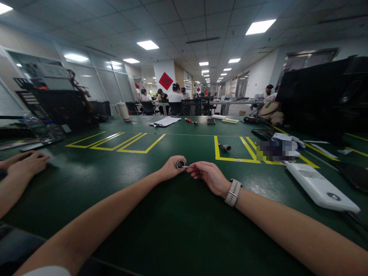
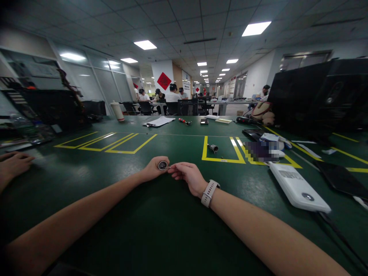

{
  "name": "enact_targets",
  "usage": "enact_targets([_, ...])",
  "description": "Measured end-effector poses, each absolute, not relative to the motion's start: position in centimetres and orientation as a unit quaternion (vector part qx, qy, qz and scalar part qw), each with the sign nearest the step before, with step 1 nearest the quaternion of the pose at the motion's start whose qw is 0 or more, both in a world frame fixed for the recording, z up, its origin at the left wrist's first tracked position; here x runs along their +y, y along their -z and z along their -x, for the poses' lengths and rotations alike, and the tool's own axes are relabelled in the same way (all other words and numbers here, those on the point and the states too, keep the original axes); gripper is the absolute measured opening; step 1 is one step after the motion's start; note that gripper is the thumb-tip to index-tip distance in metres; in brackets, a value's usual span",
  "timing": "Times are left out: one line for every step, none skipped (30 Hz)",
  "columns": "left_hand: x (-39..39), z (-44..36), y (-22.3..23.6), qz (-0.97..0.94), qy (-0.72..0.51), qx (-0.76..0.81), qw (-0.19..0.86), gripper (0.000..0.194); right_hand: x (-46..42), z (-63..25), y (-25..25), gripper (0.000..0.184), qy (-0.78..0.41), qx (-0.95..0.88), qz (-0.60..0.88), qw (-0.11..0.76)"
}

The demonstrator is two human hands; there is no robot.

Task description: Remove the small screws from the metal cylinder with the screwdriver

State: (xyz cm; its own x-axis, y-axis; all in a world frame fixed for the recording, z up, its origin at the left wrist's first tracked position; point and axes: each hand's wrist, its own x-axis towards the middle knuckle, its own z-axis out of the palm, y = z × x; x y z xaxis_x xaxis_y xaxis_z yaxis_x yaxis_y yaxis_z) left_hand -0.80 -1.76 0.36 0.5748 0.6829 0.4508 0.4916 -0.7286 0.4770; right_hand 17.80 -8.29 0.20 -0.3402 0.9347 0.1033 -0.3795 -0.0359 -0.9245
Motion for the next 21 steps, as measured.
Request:
enact_targets([-1.7, 0.8, -0.3, -0.873, -0.316, 0.341, 0.146, 0.02, -8.3, -17.8, -0.2, 0.021, -0.66, -0.482, 0.287, 0.5])
enact_targets([-1.7, 0.8, -0.3, -0.873, -0.315, 0.346, 0.14, 0.019, -8.3, -17.8, -0.2, 0.021, -0.66, -0.479, 0.288, 0.502])
enact_targets([-1.7, 0.8, -0.2, -0.873, -0.312, 0.35, 0.134, 0.017, -8.2, -17.8, -0.2, 0.021, -0.66, -0.476, 0.289, 0.504])
enact_targets([-1.7, 0.8, -0.2, -0.874, -0.307, 0.353, 0.129, 0.016, -8.2, -17.8, -0.2, 0.021, -0.66, -0.472, 0.29, 0.507])
enact_targets([-1.7, 0.7, -0.1, -0.876, -0.301, 0.356, 0.124, 0.015, -8.2, -17.8, -0.1, 0.021, -0.66, -0.47, 0.292, 0.509])
enact_targets([-1.6, 0.7, -0.1, -0.877, -0.295, 0.359, 0.119, 0.013, -8.2, -17.8, -0.1, 0.021, -0.659, -0.467, 0.294, 0.511])
enact_targets([-1.6, 0.7, 0.0, -0.878, -0.289, 0.363, 0.114, 0.013, -8.2, -17.8, -0.1, 0.021, -0.658, -0.466, 0.295, 0.513])
enact_targets([-1.5, 0.7, 0.0, -0.879, -0.285, 0.367, 0.108, 0.012, -8.2, -17.8, -0.1, 0.021, -0.656, -0.465, 0.297, 0.515])
enact_targets([-1.4, 0.8, 0.0, -0.878, -0.281, 0.373, 0.101, 0.012, -8.2, -17.8, -0.1, 0.021, -0.654, -0.464, 0.299, 0.517])
enact_targets([-1.3, 0.8, -0.1, -0.877, -0.278, 0.379, 0.094, 0.011, -8.3, -17.8, -0.2, 0.021, -0.65, -0.464, 0.302, 0.52])
enact_targets([-1.3, 0.9, -0.1, -0.876, -0.275, 0.385, 0.087, 0.01, -8.3, -17.7, -0.1, 0.021, -0.646, -0.465, 0.305, 0.524])
enact_targets([-1.2, 1.0, -0.2, -0.876, -0.272, 0.391, 0.081, 0.01, -8.3, -17.7, -0.1, 0.02, -0.64, -0.466, 0.307, 0.528])
enact_targets([-1.1, 1.1, -0.3, -0.875, -0.267, 0.397, 0.074, 0.01, -8.3, -17.6, -0.1, 0.02, -0.635, -0.468, 0.31, 0.531])
enact_targets([-1.0, 1.2, -0.3, -0.874, -0.262, 0.403, 0.068, 0.01, -8.4, -17.5, -0.1, 0.02, -0.629, -0.471, 0.312, 0.535])
enact_targets([-0.9, 1.4, -0.4, -0.874, -0.257, 0.409, 0.062, 0.011, -8.4, -17.5, -0.1, 0.02, -0.622, -0.475, 0.314, 0.537])
enact_targets([-0.8, 1.5, -0.4, -0.873, -0.253, 0.414, 0.056, 0.011, -8.4, -17.4, 0.0, 0.02, -0.616, -0.479, 0.316, 0.539])
enact_targets([-0.7, 1.5, -0.4, -0.871, -0.249, 0.42, 0.05, 0.011, -8.4, -17.4, 0.0, 0.02, -0.61, -0.483, 0.32, 0.541])
enact_targets([-0.7, 1.6, -0.4, -0.87, -0.246, 0.426, 0.045, 0.011, -8.5, -17.3, 0.0, 0.02, -0.603, -0.488, 0.323, 0.542])
enact_targets([-0.6, 1.6, -0.4, -0.868, -0.243, 0.43, 0.04, 0.011, -8.5, -17.3, -0.1, 0.02, -0.597, -0.493, 0.328, 0.542])
enact_targets([-0.6, 1.7, -0.3, -0.868, -0.24, 0.434, 0.036, 0.011, -8.5, -17.3, -0.1, 0.02, -0.59, -0.498, 0.332, 0.542])
enact_targets([-0.6, 1.6, -0.3, -0.868, -0.236, 0.436, 0.032, 0.01, -8.6, -17.4, -0.2, 0.02, -0.583, -0.503, 0.337, 0.542])
